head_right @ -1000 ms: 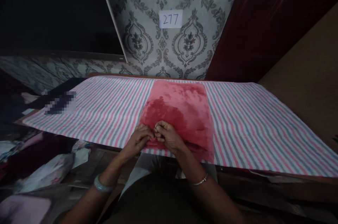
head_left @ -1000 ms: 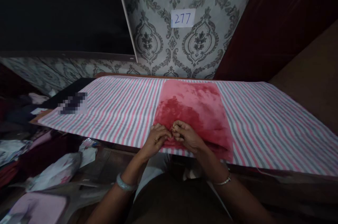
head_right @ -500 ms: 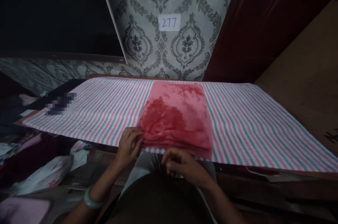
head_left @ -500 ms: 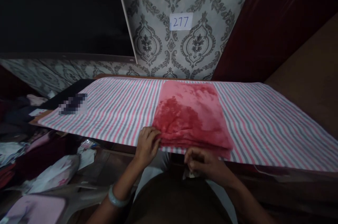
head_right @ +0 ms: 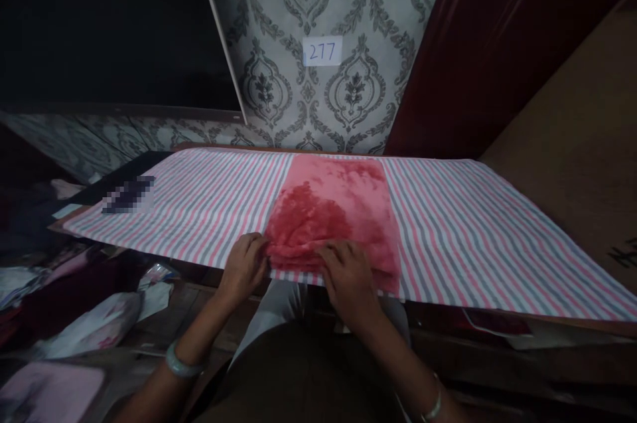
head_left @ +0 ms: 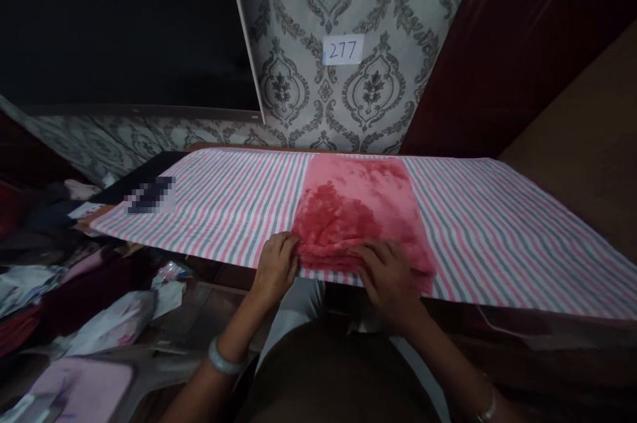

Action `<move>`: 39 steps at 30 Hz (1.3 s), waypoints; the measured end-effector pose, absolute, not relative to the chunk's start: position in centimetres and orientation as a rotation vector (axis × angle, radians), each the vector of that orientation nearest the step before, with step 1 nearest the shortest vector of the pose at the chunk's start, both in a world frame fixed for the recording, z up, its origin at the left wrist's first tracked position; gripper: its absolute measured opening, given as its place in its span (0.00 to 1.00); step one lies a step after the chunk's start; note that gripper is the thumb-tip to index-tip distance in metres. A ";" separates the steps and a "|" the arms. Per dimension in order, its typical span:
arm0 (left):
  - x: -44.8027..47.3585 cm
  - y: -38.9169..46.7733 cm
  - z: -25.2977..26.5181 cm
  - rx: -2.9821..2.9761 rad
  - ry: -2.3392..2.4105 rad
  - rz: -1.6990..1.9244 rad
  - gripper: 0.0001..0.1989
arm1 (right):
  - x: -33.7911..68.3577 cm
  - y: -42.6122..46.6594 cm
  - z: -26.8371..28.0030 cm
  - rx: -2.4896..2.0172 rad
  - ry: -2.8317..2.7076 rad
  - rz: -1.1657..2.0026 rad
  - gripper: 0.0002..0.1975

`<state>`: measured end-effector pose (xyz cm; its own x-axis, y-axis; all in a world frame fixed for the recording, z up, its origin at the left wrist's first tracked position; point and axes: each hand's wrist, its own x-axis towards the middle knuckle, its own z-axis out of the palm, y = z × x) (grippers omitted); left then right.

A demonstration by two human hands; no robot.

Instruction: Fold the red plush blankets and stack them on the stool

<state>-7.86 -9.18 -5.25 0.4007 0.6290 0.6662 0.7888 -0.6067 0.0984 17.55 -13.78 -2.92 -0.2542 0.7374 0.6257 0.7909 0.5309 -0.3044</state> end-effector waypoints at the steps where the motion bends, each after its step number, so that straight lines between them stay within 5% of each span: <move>1: -7.8 -9.1 -5.2 -2.419 -1.248 -0.992 0.15 | 17.1 -13.0 -2.7 -1.250 -2.078 -0.152 0.15; 30: -7.2 -8.8 -5.3 -2.280 -1.191 -1.239 0.11 | 17.1 -10.2 -5.6 -1.111 -1.985 -0.300 0.13; 35: -6.8 -11.8 -4.4 -2.403 -1.570 -1.732 0.03 | 17.0 -10.6 -5.1 -1.088 -1.933 -0.235 0.18; 39: -4.8 -14.2 -3.3 -2.673 -2.298 -2.406 0.07 | 16.6 -10.8 -4.5 -1.107 -1.881 -0.223 0.18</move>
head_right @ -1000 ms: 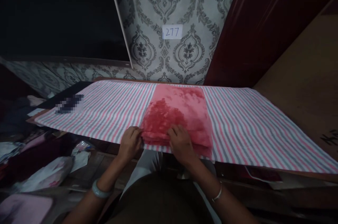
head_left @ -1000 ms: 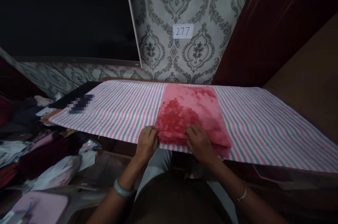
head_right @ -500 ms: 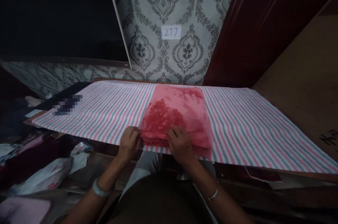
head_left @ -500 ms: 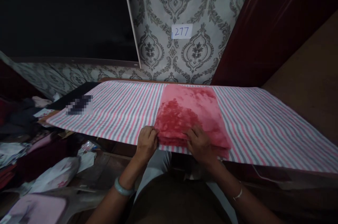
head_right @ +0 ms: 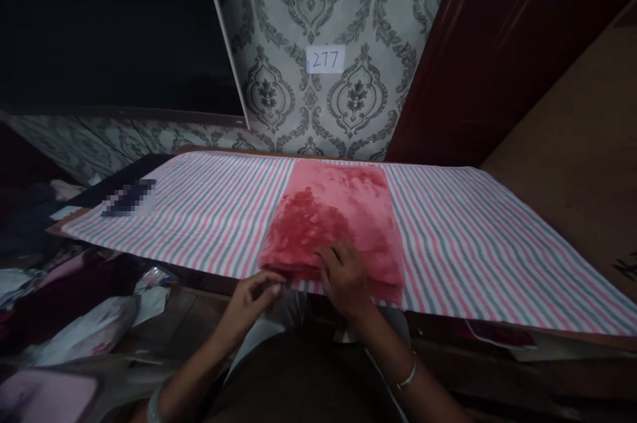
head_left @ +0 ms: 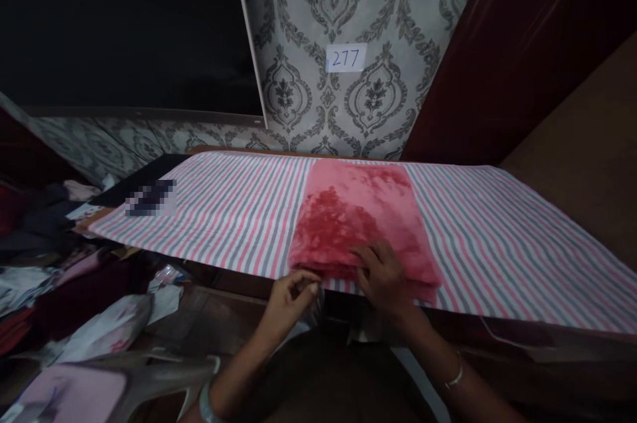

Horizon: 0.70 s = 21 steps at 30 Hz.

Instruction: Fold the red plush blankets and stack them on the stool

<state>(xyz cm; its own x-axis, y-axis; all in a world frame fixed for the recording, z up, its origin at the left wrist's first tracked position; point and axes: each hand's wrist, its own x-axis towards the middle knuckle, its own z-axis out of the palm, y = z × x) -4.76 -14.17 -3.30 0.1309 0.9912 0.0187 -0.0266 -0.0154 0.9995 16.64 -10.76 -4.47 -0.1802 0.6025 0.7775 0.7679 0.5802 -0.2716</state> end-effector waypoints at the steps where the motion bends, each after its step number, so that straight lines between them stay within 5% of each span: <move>1: -4.1 -14.3 -3.1 1.077 0.994 1.087 0.11 | 16.6 -10.7 -4.3 -1.101 -1.870 -0.230 0.18; 9: -0.8 -12.0 -3.6 0.298 0.699 1.155 0.13 | 16.6 -13.1 -4.4 -1.095 -1.729 -0.175 0.12; 15: -1.0 -11.8 -3.8 0.229 0.689 1.192 0.07 | 14.6 -16.0 -5.2 -1.080 -1.481 0.850 0.08; 21: -1.4 -11.7 -2.5 0.189 0.744 1.175 0.11 | 13.4 -13.7 -4.0 -0.806 -0.611 1.572 0.23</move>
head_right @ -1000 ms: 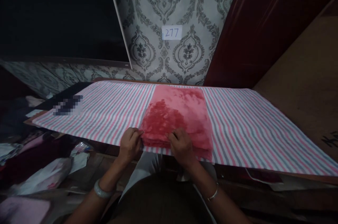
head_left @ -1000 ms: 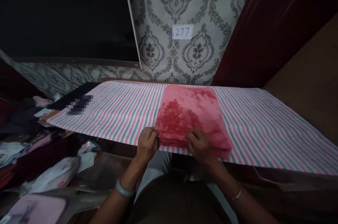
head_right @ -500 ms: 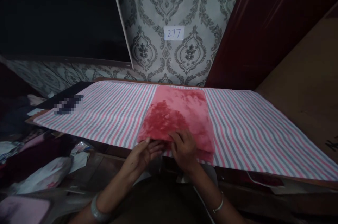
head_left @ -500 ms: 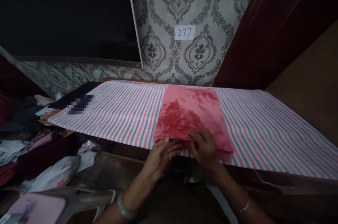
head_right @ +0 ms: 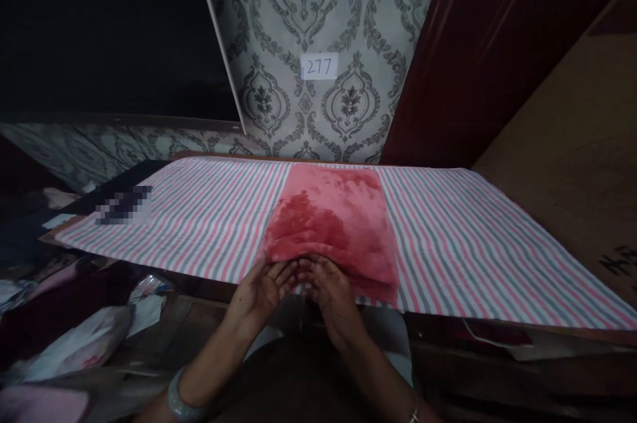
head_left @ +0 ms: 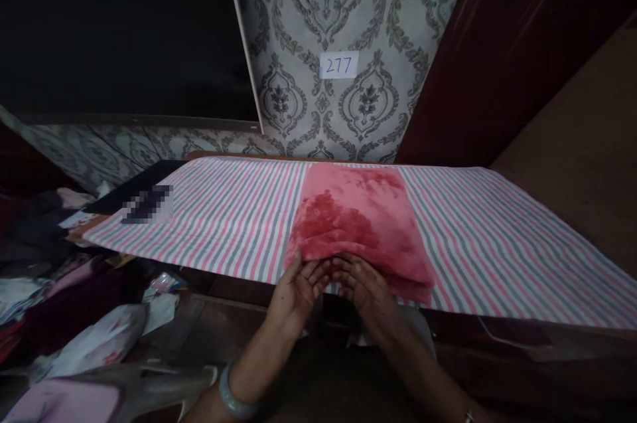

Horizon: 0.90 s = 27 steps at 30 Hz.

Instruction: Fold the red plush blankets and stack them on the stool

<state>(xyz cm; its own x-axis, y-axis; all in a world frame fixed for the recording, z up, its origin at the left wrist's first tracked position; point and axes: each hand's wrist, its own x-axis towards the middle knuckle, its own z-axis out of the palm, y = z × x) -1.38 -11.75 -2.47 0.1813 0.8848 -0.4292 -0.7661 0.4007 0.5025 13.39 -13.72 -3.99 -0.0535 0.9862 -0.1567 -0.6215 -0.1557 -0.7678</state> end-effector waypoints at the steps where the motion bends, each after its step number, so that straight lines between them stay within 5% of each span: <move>1: -1.5 -11.7 -2.4 0.175 0.751 1.181 0.12 | 13.4 -13.3 -3.9 -0.778 -0.540 1.633 0.24; 13: -2.5 -11.4 -2.4 0.090 0.831 1.232 0.01 | 13.1 -12.8 -4.8 -0.749 -0.373 1.812 0.17; 27: -3.4 -10.8 -2.8 -0.013 0.854 1.282 0.06 | 11.7 -12.6 -6.7 -0.864 -0.261 1.567 0.17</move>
<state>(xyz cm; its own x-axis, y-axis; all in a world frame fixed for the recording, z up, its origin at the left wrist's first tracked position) -3.44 -10.84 -2.82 0.0299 0.8273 -0.5609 -0.8365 0.3279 0.4390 11.70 -12.62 -6.74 0.0467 0.9273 -0.3713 -0.7569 -0.2097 -0.6190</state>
